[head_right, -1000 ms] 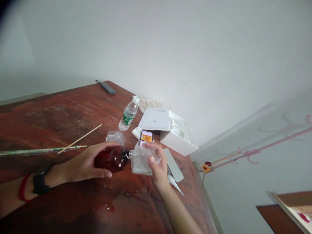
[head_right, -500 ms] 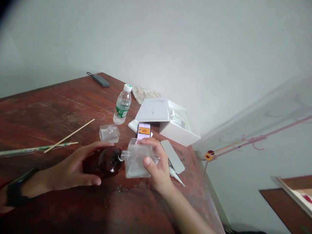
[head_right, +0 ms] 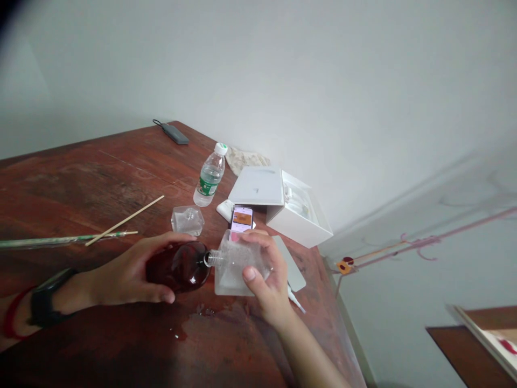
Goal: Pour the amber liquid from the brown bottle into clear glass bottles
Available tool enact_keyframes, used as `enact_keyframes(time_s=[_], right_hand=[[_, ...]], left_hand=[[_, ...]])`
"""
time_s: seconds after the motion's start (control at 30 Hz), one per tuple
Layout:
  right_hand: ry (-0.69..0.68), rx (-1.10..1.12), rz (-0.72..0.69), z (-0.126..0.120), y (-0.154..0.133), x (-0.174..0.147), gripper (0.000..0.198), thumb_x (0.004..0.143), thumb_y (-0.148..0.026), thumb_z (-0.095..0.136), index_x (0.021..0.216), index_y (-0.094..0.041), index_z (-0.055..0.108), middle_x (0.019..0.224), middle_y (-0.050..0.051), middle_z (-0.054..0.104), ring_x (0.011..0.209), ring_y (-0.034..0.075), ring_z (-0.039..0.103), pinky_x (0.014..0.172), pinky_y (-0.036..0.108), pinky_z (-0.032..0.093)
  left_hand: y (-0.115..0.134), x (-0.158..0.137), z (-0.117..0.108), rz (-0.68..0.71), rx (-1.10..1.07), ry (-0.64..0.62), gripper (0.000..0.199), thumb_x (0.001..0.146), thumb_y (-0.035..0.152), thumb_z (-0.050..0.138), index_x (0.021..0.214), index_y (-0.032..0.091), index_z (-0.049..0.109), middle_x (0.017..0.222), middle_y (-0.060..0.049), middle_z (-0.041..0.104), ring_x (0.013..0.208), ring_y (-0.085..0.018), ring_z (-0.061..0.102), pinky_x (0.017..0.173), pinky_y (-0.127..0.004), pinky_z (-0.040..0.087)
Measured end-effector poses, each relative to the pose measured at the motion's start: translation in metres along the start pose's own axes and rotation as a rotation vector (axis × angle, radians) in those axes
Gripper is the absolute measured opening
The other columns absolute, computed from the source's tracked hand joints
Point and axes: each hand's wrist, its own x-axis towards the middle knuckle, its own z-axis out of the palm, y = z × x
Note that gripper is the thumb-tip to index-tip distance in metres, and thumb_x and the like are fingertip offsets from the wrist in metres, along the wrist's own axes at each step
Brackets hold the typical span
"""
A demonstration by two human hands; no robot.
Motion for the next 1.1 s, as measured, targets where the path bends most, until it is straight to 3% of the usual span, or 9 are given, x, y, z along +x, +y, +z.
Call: enact_keyframes(time_s=[0.47,0.73,1.1], right_hand=[[-0.085,-0.059,-0.037,-0.007,-0.008,0.002,0.048,0.095,-0.067,0.073,0.127,-0.03,0.074,0.133,0.011,0.07,0.134,0.039,0.061,0.106,0.05,0.052],[-0.115,-0.076,-0.05,-0.008,-0.009,0.002,0.046,0.096,-0.066,0.073,0.128,-0.033,0.072,0.13,0.009,0.07,0.128,0.035,0.062,0.102,0.047,0.052],[-0.15,-0.037,-0.062,-0.006,-0.011,0.003,0.044,0.097,-0.063,0.074,0.13,-0.034,0.073,0.129,0.008,0.071,0.129,0.033,0.061,0.102,0.044,0.051]], left_hand=[[0.002,0.002,0.002,-0.008,-0.066,-0.035,0.078,0.081,0.043,0.099,0.147,0.028,0.06,0.137,-0.007,0.078,0.122,-0.031,0.077,0.109,-0.043,0.059],[-0.002,0.0,0.003,-0.05,-0.076,-0.023,0.085,0.079,0.049,0.099,0.15,0.025,0.058,0.142,-0.012,0.075,0.126,-0.036,0.074,0.113,-0.053,0.057],[-0.002,-0.001,0.003,-0.034,-0.1,-0.042,0.08,0.081,0.044,0.099,0.149,0.03,0.059,0.141,-0.007,0.075,0.124,-0.033,0.075,0.115,-0.05,0.055]])
